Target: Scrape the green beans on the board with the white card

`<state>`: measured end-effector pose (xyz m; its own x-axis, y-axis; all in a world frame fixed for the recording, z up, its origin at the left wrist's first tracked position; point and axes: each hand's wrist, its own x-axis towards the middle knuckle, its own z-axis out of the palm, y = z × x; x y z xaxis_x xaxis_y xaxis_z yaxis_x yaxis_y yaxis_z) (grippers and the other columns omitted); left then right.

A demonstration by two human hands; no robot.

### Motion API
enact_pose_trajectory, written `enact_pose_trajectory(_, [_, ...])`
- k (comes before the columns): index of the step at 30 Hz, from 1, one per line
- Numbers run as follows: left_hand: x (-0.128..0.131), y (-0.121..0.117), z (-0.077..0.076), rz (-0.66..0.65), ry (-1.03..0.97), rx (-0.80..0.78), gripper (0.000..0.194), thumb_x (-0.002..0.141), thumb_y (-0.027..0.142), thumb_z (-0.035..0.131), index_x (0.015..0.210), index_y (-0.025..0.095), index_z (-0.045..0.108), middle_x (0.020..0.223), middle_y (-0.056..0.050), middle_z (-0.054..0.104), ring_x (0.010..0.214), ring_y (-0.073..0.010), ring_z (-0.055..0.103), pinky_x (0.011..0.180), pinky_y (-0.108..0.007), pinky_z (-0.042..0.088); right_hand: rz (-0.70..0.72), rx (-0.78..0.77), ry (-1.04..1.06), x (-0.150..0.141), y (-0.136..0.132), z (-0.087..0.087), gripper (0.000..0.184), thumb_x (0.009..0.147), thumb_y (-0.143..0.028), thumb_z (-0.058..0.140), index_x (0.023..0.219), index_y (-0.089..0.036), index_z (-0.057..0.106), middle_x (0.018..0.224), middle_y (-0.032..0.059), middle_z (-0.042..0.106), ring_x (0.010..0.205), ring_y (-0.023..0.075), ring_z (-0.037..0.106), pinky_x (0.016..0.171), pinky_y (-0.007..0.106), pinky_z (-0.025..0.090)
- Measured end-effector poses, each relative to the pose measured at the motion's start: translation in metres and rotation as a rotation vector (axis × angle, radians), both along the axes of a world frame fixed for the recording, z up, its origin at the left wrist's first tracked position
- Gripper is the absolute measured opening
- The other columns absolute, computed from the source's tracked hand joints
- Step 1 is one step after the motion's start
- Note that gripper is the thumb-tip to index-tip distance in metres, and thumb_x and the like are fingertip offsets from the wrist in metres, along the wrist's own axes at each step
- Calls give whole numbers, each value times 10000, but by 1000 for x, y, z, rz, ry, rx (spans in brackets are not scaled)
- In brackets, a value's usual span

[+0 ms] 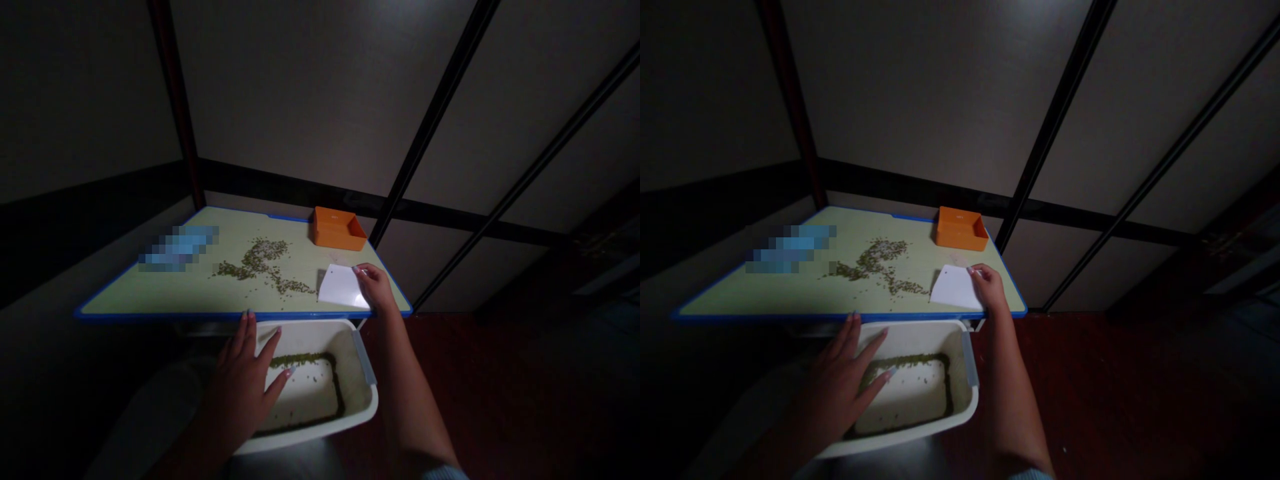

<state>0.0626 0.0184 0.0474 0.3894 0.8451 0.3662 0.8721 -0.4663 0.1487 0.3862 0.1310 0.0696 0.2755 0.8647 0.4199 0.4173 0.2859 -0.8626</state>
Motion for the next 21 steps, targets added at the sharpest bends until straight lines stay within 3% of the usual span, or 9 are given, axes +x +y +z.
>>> enact_pose_trajectory(21, [5, -1, 1, 11, 59, 29, 561, 836, 375, 601, 1358, 183, 531, 1487, -326, 322, 1409, -427, 262, 1032, -542, 410, 42, -15, 11, -21, -6, 12, 331, 691, -499, 652, 747, -174, 671, 701, 22, 649, 679, 155, 542, 642, 272, 425])
